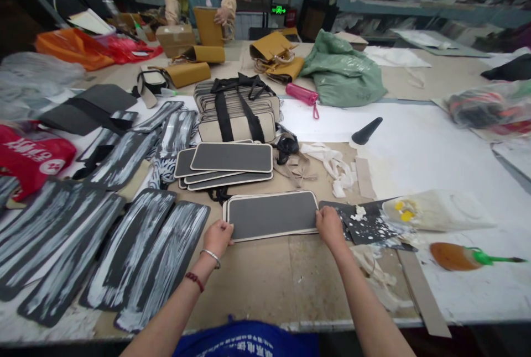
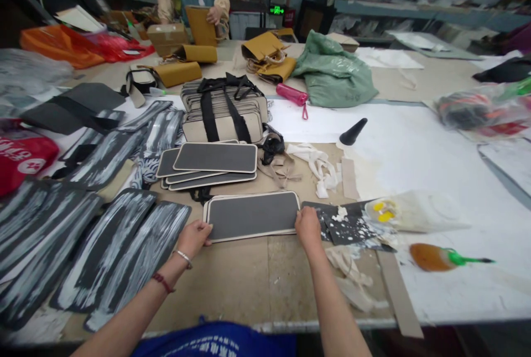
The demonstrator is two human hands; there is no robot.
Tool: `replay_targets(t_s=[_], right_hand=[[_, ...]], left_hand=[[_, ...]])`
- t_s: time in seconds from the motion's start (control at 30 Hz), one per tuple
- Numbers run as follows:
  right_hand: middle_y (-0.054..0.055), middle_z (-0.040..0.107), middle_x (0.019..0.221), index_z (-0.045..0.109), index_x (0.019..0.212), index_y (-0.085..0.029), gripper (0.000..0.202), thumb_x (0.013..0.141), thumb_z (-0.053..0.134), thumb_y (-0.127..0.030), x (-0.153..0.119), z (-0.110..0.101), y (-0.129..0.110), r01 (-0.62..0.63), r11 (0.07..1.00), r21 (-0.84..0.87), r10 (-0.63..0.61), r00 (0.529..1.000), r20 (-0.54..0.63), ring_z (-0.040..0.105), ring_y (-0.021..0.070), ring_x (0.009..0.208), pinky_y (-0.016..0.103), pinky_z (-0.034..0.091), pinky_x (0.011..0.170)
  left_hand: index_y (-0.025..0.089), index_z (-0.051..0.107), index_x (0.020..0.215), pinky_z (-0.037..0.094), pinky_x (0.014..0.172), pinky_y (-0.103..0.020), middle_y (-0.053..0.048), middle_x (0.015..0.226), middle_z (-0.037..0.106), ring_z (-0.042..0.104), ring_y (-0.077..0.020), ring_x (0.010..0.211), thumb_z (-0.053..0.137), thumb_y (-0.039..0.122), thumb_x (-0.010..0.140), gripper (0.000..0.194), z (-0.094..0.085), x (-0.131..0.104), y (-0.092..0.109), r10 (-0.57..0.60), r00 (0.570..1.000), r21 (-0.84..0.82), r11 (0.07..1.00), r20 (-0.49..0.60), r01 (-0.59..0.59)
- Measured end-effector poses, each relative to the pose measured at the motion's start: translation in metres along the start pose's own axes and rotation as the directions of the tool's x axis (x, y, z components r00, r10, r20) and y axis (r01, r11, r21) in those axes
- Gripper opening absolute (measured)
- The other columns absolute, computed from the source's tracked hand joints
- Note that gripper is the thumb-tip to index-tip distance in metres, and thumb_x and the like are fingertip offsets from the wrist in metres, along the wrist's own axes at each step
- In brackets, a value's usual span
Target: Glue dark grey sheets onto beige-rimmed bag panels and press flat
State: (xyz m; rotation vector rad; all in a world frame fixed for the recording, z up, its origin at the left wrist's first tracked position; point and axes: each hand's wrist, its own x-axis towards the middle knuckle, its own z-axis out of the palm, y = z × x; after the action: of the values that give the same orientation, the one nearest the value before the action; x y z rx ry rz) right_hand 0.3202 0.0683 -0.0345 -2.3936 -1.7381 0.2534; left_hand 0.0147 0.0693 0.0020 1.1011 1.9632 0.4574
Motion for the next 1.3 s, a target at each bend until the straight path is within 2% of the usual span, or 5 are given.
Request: replay_targets(t_s=[0.53, 0.93, 1.13, 1.3], right_hand=[[0.004, 0.05, 0.07, 0.047, 0.068, -0.018, 0.014, 0.081, 0.042, -0.02, 0.003, 0.0, 0.006, 0.031, 1.0, 0.002, -0.031, 0.999, 0.025, 0.047, 0.0167, 0.07, 0.026, 0.031, 0.063], [0.005, 0.054, 0.07, 0.052, 0.069, -0.016, 0.014, 0.08, 0.044, -0.019, 0.005, -0.006, 0.004, 0.025, 0.997, -0.068, -0.018, 0.994, 0.112, 0.049, 0.0156, 0.07, 0.025, 0.032, 0.064], [0.007, 0.054, 0.076, 0.052, 0.073, -0.014, 0.012, 0.081, 0.044, -0.019, 0.004, -0.009, -0.002, 0.021, 0.994, -0.107, -0.008, 0.992, 0.122, 0.049, 0.0164, 0.075, 0.024, 0.032, 0.064], [0.008, 0.052, 0.071, 0.052, 0.07, -0.014, 0.015, 0.081, 0.042, -0.018, 0.004, -0.009, -0.001, 0.045, 0.992, -0.115, -0.03, 0.991, 0.13, 0.048, 0.0187, 0.072, 0.027, 0.032, 0.062]], left_hand=[[0.019, 0.047, 0.055, 0.039, 0.05, -0.022, 0.006, 0.041, 0.05, 0.057, -0.0129, 0.041, 0.051, 0.02, 0.071, 0.017, 0.005, 0.005, -0.007, 0.046, 0.999, 0.025, 0.999, -0.009, -0.046], [0.018, 0.047, 0.056, 0.037, 0.046, -0.018, 0.007, 0.045, 0.05, 0.055, -0.0098, 0.04, 0.052, 0.02, 0.072, 0.017, 0.004, 0.003, -0.003, 0.001, 1.0, 0.025, 1.0, 0.012, -0.001], [0.018, 0.044, 0.057, 0.036, 0.041, -0.016, 0.007, 0.044, 0.048, 0.055, -0.0096, 0.04, 0.05, 0.021, 0.075, 0.019, 0.006, 0.006, -0.004, -0.042, 0.999, -0.012, 0.999, 0.03, 0.042], [0.018, 0.044, 0.056, 0.037, 0.04, -0.016, 0.007, 0.041, 0.047, 0.054, -0.0095, 0.038, 0.051, 0.018, 0.073, 0.019, 0.003, 0.006, -0.002, -0.063, 0.997, -0.044, 0.997, 0.043, 0.064]])
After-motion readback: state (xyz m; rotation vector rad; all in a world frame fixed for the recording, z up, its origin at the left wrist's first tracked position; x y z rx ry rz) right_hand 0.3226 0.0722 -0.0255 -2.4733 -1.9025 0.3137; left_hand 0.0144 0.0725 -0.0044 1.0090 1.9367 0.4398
